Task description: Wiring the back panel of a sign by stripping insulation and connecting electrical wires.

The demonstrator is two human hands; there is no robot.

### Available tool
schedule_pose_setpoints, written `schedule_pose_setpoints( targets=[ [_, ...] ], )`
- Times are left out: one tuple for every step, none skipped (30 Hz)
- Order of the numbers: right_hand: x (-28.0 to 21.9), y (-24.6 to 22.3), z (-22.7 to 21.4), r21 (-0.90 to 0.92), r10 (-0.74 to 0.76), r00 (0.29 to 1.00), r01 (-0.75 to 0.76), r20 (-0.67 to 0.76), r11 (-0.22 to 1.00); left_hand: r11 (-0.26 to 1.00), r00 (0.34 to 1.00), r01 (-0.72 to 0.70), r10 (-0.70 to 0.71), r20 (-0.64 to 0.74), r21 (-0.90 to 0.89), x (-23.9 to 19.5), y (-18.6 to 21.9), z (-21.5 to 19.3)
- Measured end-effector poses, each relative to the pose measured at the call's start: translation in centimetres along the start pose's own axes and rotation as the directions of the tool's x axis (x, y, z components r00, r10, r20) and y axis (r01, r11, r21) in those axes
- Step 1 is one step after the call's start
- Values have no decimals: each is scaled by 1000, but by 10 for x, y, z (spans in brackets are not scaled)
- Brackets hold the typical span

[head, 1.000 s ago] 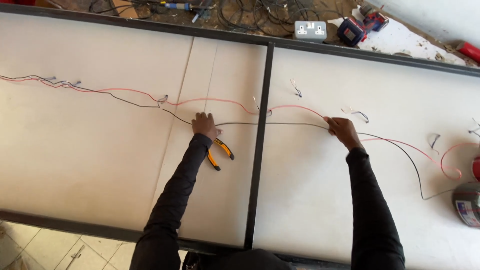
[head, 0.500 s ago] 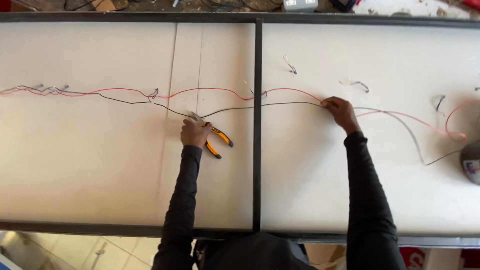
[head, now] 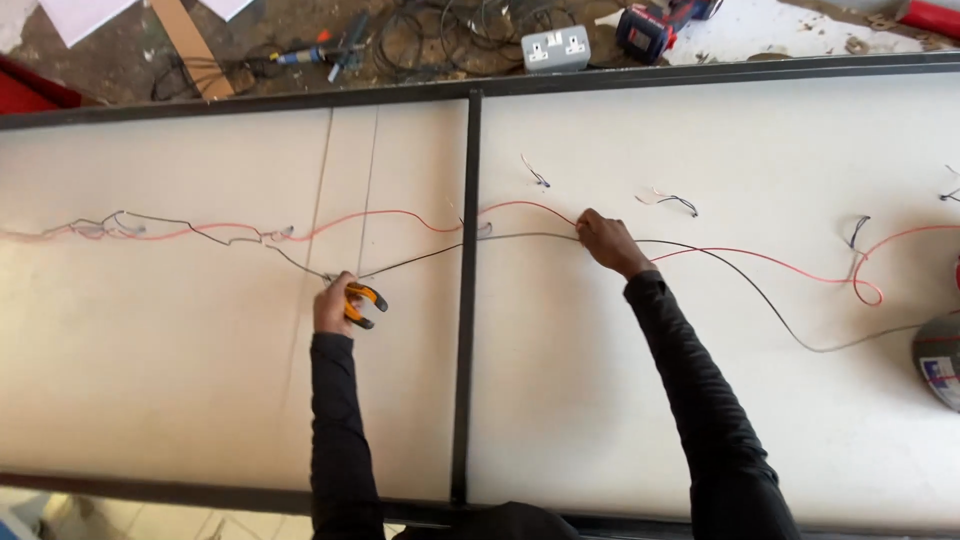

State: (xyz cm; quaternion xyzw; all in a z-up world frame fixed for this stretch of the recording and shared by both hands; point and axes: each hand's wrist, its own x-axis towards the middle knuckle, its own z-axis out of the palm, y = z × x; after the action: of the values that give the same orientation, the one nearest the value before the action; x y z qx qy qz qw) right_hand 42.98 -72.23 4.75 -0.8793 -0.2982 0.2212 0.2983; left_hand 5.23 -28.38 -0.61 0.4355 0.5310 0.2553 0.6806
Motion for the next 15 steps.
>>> schedule_pose_setpoints(
  targets=[
    [10,8,6,-44,-70,997,68,-41,997,997,997,-63,65,-32,51,7,-6,-3],
    [21,15,11,-91,-144,986,137,-84,986,987,989,-127,134,-58,102,16,-11,-7],
    [21,23,9,-89,-152,986,145,-69,985,987,989,-123,131,-74,101,2,-10,-1],
    [21,28,10,-81,-153,983,145,-106,986,986,980,-161,155,-123,-43,-12,-2,3],
    [20,32,10,-73,-153,978,144,-142,987,961,969,-205,173,-175,-184,-25,7,7],
    [17,29,8,-68,-153,979,145,-135,987,962,968,-204,171,-182,-179,-18,7,5],
    [12,26,7,-122,-232,963,216,-137,969,960,968,-211,179,-178,-185,-10,7,1],
    [11,25,1,-186,-316,940,290,-131,939,955,967,-217,183,-176,-203,-3,2,2],
    [7,30,-3,-193,-323,939,297,-121,935,954,967,-215,176,-186,-212,3,-9,-7],
    [5,32,-5,-88,-315,941,306,-123,948,987,982,-124,107,-157,-106,12,-11,-16],
    [3,33,-7,17,-308,943,312,-123,950,999,990,-33,33,-135,2,21,-13,-26],
    [0,35,-13,23,-306,944,310,-121,950,999,990,-31,32,-138,8,14,-13,-24],
    [-3,36,-18,62,-285,955,290,-77,955,999,997,41,-42,-66,-24,9,-12,-23],
    [-5,28,-16,108,-275,961,276,-24,955,993,994,110,-111,-7,-52,1,-7,-35],
    [-6,28,-17,121,-282,959,282,-13,952,993,994,107,-108,-25,-49,-34,15,-21]
  ],
)
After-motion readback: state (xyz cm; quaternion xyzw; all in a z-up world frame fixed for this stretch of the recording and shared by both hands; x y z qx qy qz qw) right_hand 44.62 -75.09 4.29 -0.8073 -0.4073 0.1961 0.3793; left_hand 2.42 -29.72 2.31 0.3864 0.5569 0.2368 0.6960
